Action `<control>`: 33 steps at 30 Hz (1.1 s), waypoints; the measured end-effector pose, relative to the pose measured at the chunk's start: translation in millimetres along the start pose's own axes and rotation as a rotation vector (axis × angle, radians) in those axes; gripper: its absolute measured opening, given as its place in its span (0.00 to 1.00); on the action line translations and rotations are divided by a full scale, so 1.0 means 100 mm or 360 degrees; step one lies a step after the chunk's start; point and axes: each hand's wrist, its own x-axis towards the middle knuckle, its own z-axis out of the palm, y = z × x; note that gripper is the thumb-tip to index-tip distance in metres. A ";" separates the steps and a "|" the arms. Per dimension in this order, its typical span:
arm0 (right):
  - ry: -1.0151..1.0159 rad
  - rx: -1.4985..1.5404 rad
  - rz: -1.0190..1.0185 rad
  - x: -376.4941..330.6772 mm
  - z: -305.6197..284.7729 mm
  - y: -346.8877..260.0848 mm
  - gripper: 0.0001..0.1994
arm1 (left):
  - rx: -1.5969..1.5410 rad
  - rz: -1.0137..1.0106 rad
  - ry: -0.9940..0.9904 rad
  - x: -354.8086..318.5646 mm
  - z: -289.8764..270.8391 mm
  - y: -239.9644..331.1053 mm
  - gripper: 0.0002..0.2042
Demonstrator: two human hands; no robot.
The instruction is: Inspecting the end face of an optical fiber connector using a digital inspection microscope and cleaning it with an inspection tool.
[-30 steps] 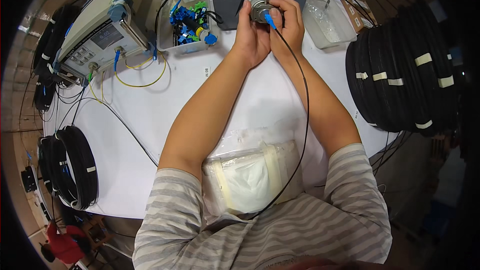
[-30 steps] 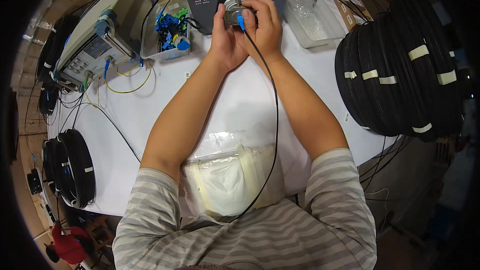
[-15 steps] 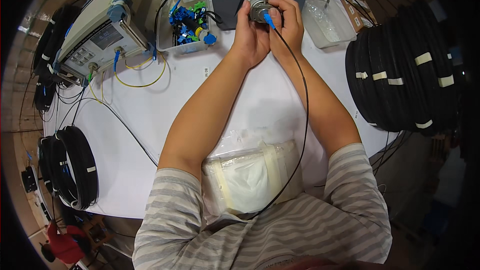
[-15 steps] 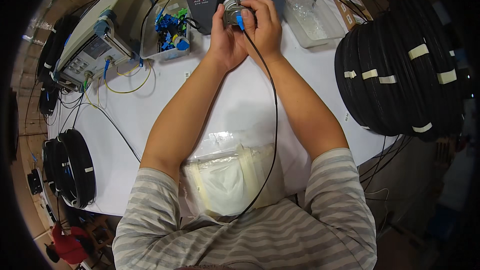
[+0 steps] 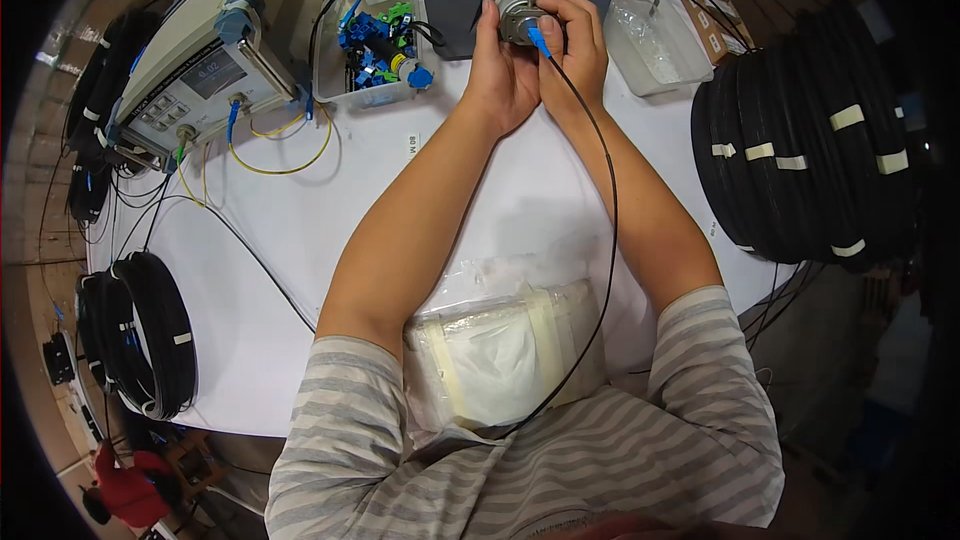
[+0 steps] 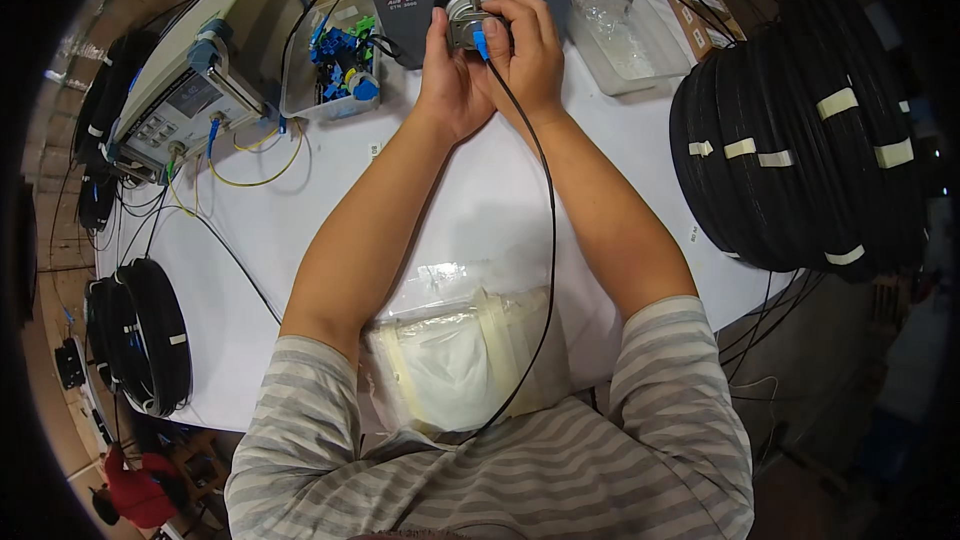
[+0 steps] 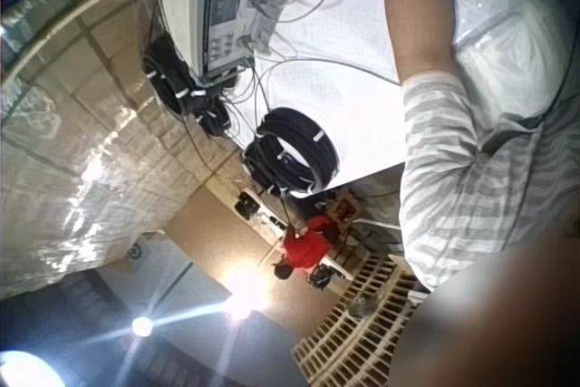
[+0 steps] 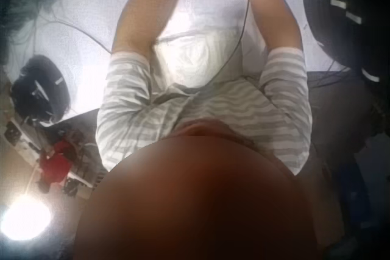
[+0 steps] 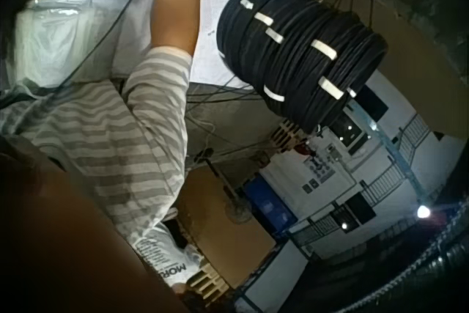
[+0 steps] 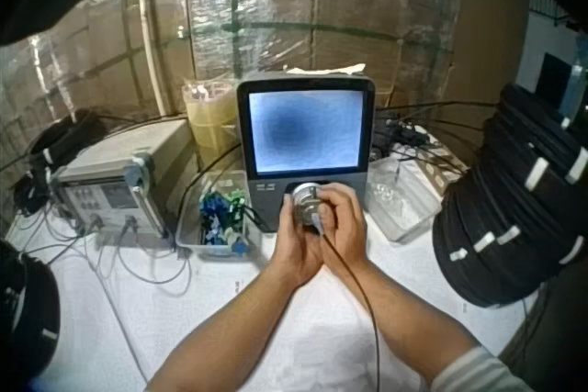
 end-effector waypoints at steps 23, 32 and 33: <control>0.0002 0.0024 0.0017 0.00 0.00 -0.01 0.11 | 0.0003 -0.0019 0.0053 -0.02 0.04 0.02 0.34; -0.0087 0.0022 0.0043 -0.01 -0.02 -0.01 0.11 | 0.0017 0.0003 0.0030 0.01 -0.01 0.00 0.34; -0.0083 0.0030 0.0048 -0.01 -0.01 -0.01 0.11 | 0.0009 -0.0006 0.0036 0.01 -0.01 0.01 0.34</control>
